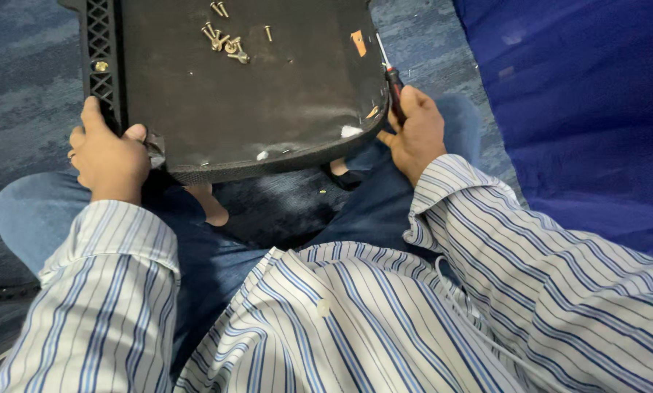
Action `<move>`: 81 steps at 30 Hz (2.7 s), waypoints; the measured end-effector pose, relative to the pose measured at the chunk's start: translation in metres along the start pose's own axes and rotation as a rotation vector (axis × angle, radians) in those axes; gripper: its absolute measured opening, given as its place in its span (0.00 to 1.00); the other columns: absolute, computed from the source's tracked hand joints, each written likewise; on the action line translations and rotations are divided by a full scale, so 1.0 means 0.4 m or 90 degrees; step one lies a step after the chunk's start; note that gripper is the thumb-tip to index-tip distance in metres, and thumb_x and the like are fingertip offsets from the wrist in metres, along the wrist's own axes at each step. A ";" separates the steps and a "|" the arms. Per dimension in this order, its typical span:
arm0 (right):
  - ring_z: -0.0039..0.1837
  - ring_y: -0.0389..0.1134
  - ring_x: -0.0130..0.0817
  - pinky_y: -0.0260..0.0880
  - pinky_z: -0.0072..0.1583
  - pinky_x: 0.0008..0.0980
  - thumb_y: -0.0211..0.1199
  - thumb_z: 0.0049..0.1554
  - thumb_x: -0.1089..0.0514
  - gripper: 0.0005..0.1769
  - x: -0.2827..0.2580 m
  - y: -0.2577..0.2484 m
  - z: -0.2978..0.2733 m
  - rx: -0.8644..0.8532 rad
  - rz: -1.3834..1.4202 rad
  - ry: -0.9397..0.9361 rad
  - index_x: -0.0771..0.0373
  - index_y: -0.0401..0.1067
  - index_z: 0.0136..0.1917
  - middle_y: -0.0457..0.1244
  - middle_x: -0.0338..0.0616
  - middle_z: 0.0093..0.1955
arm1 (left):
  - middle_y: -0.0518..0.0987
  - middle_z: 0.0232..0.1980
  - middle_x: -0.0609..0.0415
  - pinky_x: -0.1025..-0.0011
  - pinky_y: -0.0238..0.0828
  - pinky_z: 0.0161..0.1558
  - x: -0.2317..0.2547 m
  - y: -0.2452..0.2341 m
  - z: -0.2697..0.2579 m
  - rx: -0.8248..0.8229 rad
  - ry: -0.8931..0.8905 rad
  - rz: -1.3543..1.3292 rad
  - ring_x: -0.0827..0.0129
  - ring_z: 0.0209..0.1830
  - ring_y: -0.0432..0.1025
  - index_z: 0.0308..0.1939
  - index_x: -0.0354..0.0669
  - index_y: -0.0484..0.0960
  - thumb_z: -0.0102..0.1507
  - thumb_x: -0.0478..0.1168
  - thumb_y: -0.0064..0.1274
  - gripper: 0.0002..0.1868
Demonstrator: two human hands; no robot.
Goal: The person uses a screwdriver to fasten screws into the underside of an office chair base, securing a plastic bracket. They work on multiple screw holes around the base while seated on the floor.
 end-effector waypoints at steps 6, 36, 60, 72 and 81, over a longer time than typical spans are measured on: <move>0.45 0.68 0.28 0.75 0.51 0.47 0.59 0.63 0.56 0.17 0.007 0.039 -0.011 0.081 -0.062 0.006 0.60 0.66 0.64 0.66 0.39 0.49 | 0.66 0.68 0.33 0.48 0.59 0.65 -0.009 -0.010 -0.001 0.006 -0.042 -0.001 0.36 0.68 0.61 0.74 0.46 0.61 0.62 0.54 0.65 0.43; 0.53 0.70 0.34 0.76 0.51 0.55 0.59 0.62 0.54 0.20 -0.010 0.078 0.029 0.144 -0.162 0.035 0.54 0.62 0.66 0.65 0.40 0.56 | 0.71 0.63 0.36 0.58 0.67 0.62 -0.116 -0.007 0.030 0.089 0.168 -0.143 0.47 0.60 0.71 0.68 0.32 0.72 0.63 0.51 0.72 0.39; 0.48 0.65 0.33 0.63 0.63 0.76 0.58 0.60 0.58 0.24 -0.018 0.093 0.004 0.109 -0.230 0.109 0.56 0.60 0.69 0.63 0.38 0.49 | 0.68 0.62 0.36 0.58 0.67 0.60 -0.115 -0.016 0.033 0.075 0.101 -0.207 0.48 0.58 0.69 0.63 0.33 0.73 0.60 0.47 0.72 0.35; 0.57 0.67 0.40 0.72 0.57 0.61 0.62 0.57 0.59 0.26 -0.022 0.126 -0.002 0.115 -0.308 0.054 0.57 0.60 0.67 0.62 0.43 0.56 | 0.66 0.63 0.34 0.56 0.67 0.59 -0.126 0.011 0.059 0.081 0.086 -0.148 0.44 0.59 0.68 0.63 0.33 0.69 0.61 0.50 0.72 0.37; 0.52 0.67 0.33 0.74 0.51 0.43 0.62 0.59 0.55 0.20 -0.035 0.102 -0.031 0.078 -0.387 0.052 0.58 0.63 0.63 0.64 0.40 0.53 | 0.66 0.63 0.32 0.54 0.66 0.59 -0.119 0.006 0.051 0.081 0.088 -0.155 0.40 0.59 0.68 0.63 0.32 0.69 0.60 0.49 0.72 0.37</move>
Point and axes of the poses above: each hand's wrist, its own z-axis towards the middle knuckle, its own y-axis out of the palm, x = y × z, the point moved 2 cm from there along z, towards the middle knuckle
